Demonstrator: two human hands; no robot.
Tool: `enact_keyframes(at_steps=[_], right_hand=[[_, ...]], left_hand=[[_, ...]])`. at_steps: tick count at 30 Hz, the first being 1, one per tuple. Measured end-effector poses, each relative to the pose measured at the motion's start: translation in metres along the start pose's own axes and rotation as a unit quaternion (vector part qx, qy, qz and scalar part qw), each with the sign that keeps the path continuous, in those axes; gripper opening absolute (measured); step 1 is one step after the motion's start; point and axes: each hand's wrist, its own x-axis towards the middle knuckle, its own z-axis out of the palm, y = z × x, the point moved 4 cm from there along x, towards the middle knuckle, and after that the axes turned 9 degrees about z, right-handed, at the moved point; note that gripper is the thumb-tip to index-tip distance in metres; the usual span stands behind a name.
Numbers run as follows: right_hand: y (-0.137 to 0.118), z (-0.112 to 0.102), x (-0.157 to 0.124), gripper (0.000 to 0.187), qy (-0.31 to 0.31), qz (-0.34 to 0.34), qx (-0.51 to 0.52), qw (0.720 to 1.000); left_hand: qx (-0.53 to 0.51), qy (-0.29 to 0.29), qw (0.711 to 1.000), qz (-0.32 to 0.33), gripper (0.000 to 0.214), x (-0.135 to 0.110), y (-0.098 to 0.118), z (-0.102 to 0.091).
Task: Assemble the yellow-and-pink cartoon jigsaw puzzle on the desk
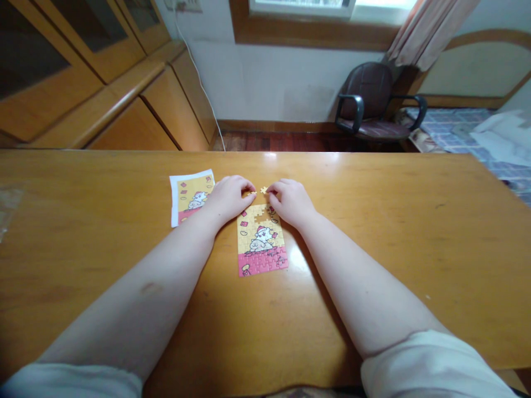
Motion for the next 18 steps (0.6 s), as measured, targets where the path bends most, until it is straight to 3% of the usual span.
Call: enact_keyframes(at_steps=[9,13,18], right_hand=[[0.001,-0.001,0.0,0.015,0.008,0.015,0.017,1.0],[-0.001,-0.002,-0.001,0.014,-0.007,0.026,0.035,0.999],[0.002,-0.002,0.0,0.02,-0.069,0.109,0.096,0.987]], left_hand=[[-0.091,-0.01,0.996,0.006,0.007,-0.001,0.005,0.0],[-0.229,0.031,0.973,-0.012,0.014,-0.002,0.002,0.003],[-0.332,0.02,0.943,0.019,0.022,-0.002,0.004,0.011]])
